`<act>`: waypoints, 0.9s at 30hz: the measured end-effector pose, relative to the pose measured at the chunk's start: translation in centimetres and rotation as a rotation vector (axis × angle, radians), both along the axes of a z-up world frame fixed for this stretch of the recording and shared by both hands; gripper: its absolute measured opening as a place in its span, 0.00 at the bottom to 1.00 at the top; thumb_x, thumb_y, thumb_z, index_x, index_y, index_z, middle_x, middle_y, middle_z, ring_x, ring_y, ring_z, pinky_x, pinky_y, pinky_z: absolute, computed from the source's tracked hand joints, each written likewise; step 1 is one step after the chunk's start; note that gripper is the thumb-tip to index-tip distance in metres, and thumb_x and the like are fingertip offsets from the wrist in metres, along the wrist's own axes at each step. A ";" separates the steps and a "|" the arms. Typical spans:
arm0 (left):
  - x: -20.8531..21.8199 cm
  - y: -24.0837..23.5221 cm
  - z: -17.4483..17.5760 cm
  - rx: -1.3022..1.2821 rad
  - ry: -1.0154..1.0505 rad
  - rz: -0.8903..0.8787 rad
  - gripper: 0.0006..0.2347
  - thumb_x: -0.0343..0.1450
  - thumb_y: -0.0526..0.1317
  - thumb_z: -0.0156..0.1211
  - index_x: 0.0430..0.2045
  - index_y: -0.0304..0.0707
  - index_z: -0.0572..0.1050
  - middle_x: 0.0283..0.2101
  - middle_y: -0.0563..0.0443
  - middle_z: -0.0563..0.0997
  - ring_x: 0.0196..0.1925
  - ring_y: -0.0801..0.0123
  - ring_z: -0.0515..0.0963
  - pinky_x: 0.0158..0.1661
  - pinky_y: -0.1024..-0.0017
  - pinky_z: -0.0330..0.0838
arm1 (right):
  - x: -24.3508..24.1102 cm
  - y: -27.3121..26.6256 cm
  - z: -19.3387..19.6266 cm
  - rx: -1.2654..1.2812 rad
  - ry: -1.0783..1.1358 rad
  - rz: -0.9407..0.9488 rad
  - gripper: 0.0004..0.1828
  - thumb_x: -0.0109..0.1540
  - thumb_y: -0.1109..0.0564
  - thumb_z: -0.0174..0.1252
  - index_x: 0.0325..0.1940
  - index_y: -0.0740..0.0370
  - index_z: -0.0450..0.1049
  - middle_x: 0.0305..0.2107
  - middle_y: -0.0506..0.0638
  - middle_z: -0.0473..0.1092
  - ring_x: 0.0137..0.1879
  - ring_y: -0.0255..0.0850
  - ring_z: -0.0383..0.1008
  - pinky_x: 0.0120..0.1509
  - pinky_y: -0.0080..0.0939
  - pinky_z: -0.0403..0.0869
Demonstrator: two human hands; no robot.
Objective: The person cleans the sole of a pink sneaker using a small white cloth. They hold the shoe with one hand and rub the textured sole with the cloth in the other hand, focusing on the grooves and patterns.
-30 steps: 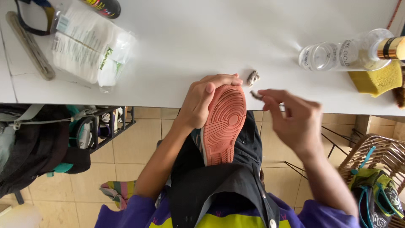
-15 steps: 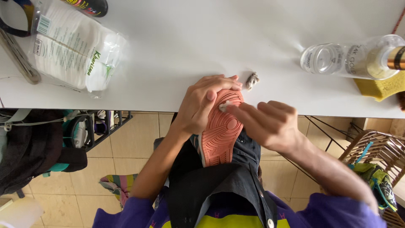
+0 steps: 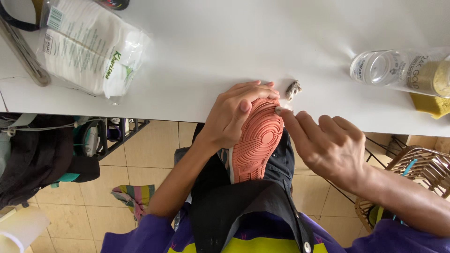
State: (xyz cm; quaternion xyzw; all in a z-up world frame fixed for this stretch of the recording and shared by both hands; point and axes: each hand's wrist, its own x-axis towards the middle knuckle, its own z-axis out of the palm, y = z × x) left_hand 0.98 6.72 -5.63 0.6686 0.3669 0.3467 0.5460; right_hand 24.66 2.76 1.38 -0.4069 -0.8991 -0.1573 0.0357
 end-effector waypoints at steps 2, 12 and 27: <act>0.1 0.1 0.0 0.010 -0.004 -0.003 0.42 0.84 0.66 0.15 0.54 0.32 0.81 0.57 0.44 0.88 0.72 0.49 0.82 0.77 0.53 0.66 | 0.5 0.4 -1.0 0.028 0.048 0.054 0.11 0.79 0.61 0.62 0.55 0.46 0.87 0.33 0.37 0.73 0.26 0.34 0.55 0.32 0.33 0.53; 0.5 0.1 -1.1 0.046 -0.074 0.027 0.37 0.85 0.62 0.20 0.52 0.37 0.83 0.55 0.39 0.88 0.69 0.42 0.83 0.75 0.49 0.66 | -0.3 2.3 -2.9 0.130 0.244 0.287 0.09 0.70 0.66 0.60 0.42 0.60 0.85 0.30 0.52 0.74 0.23 0.38 0.58 0.33 0.33 0.61; 0.2 -0.5 -1.1 -0.021 -0.134 0.052 0.38 0.85 0.64 0.18 0.55 0.42 0.84 0.57 0.42 0.88 0.71 0.47 0.82 0.76 0.50 0.65 | 1.7 3.2 -2.8 -0.584 0.906 0.050 0.11 0.71 0.70 0.62 0.49 0.59 0.86 0.32 0.47 0.81 0.21 0.44 0.74 0.36 0.41 0.77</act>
